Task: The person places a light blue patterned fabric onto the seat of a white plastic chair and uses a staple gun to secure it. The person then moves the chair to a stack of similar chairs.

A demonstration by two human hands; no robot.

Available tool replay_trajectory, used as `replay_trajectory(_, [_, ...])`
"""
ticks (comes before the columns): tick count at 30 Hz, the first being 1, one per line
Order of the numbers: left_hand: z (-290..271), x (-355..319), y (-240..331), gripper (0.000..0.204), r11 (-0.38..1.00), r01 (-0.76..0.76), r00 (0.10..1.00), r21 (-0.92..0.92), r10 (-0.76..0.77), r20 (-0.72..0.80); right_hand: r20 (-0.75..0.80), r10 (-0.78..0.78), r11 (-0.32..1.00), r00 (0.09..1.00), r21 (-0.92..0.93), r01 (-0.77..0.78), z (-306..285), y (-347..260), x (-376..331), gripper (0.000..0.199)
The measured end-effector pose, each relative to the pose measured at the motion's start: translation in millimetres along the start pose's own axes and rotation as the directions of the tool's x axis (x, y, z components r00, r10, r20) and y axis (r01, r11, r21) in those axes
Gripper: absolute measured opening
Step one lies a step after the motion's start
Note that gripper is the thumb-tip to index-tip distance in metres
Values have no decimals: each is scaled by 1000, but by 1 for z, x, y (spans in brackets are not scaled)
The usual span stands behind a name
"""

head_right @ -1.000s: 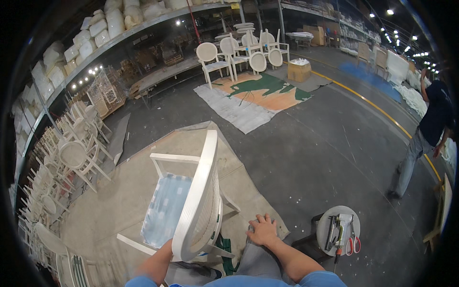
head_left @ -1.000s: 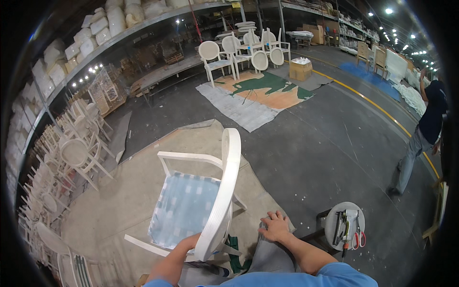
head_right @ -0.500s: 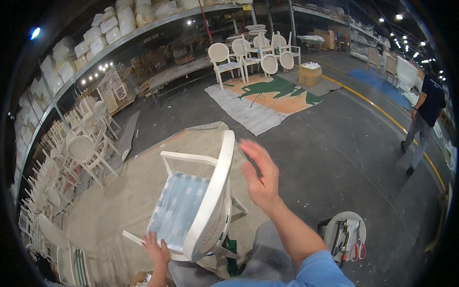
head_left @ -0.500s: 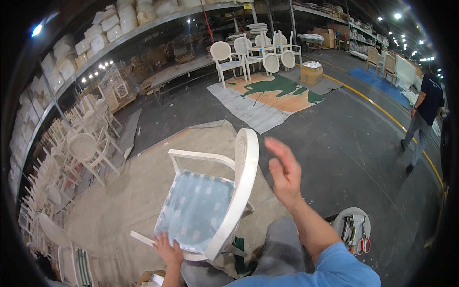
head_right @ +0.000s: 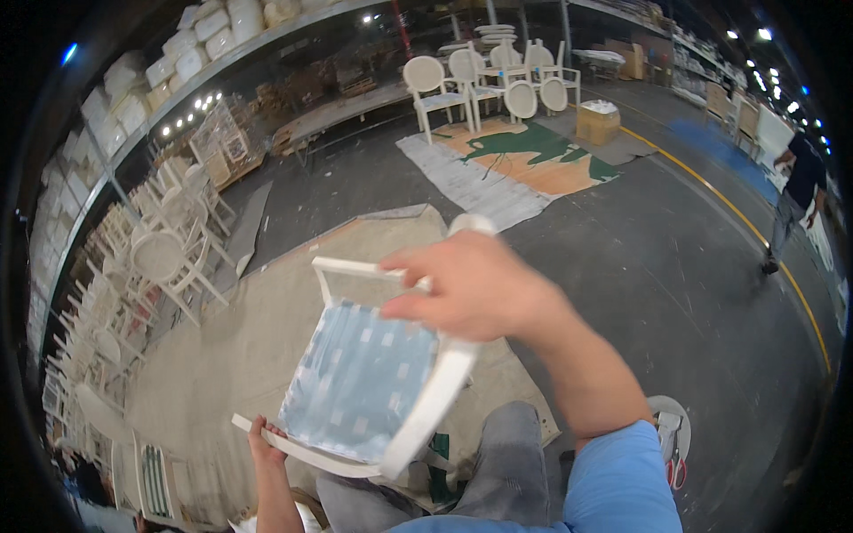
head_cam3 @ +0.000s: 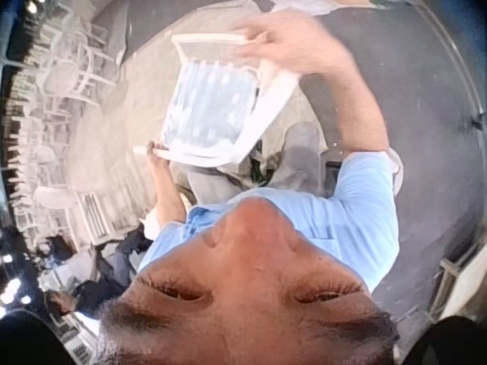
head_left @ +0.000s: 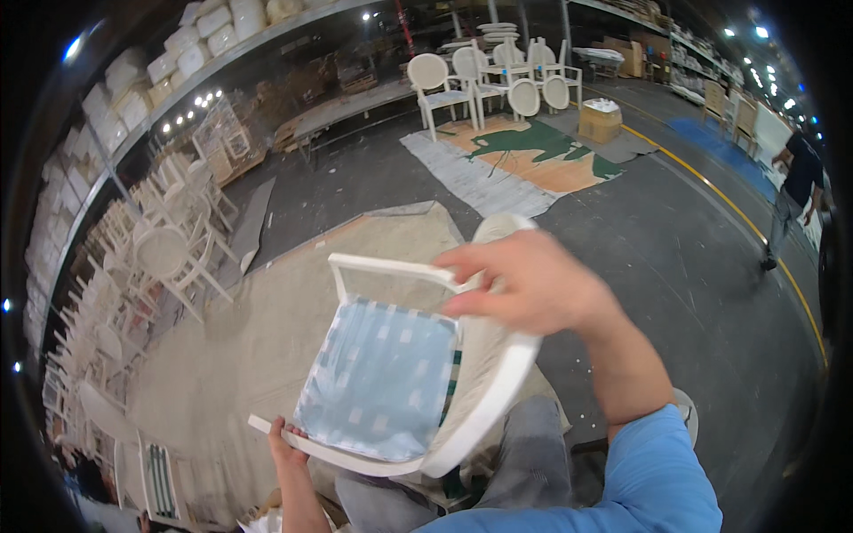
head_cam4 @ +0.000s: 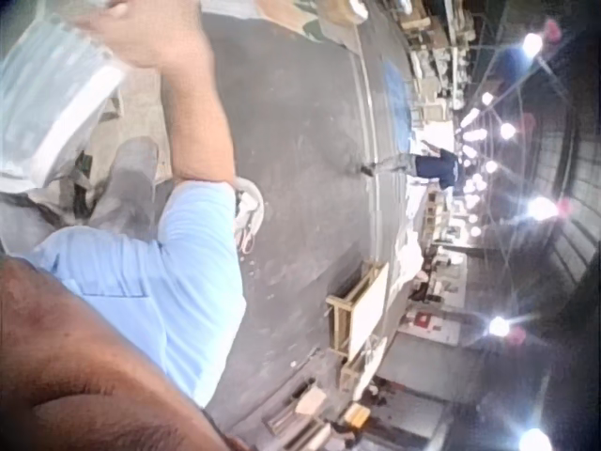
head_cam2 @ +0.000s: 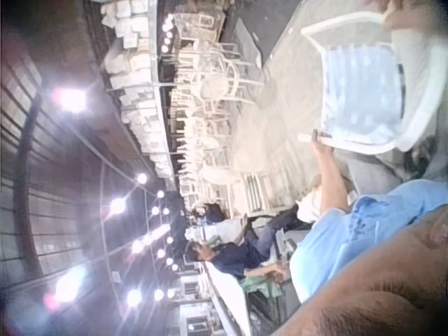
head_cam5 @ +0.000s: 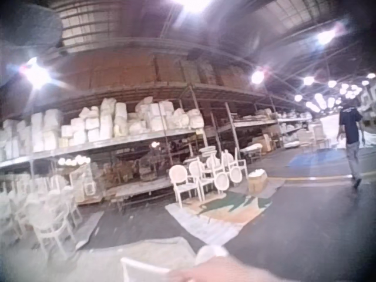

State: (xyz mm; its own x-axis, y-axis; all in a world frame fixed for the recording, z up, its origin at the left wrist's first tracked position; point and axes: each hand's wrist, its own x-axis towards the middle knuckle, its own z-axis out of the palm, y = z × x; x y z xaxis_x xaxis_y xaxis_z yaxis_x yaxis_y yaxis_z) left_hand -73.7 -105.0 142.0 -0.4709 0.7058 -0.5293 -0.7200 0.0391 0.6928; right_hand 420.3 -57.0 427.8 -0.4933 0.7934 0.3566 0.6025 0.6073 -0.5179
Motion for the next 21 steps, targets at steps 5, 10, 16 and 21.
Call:
replay_trajectory(5, [37, -18, -14, 18, 980, 21, 970, -199, 28, 240, -24, 174, 970, 984, 178, -168, -42, 50, -23, 49])
replay_trajectory(10, [106, -25, -13, 11, 967, 27, 836, -254, 117, 536, -26, 333, 897, 943, 318, -308, -79, 94, -45, 54])
replay_trajectory(16, [217, -44, -23, 8, 990, -36, 819, -134, 106, 565, -147, 555, 806, 818, 337, -487, -124, 153, -80, 67])
replay_trajectory(21, [275, -50, -34, 10, 999, -34, 838, -30, 45, 544, -111, 710, 695, 695, 270, -667, -134, 171, -104, 71])
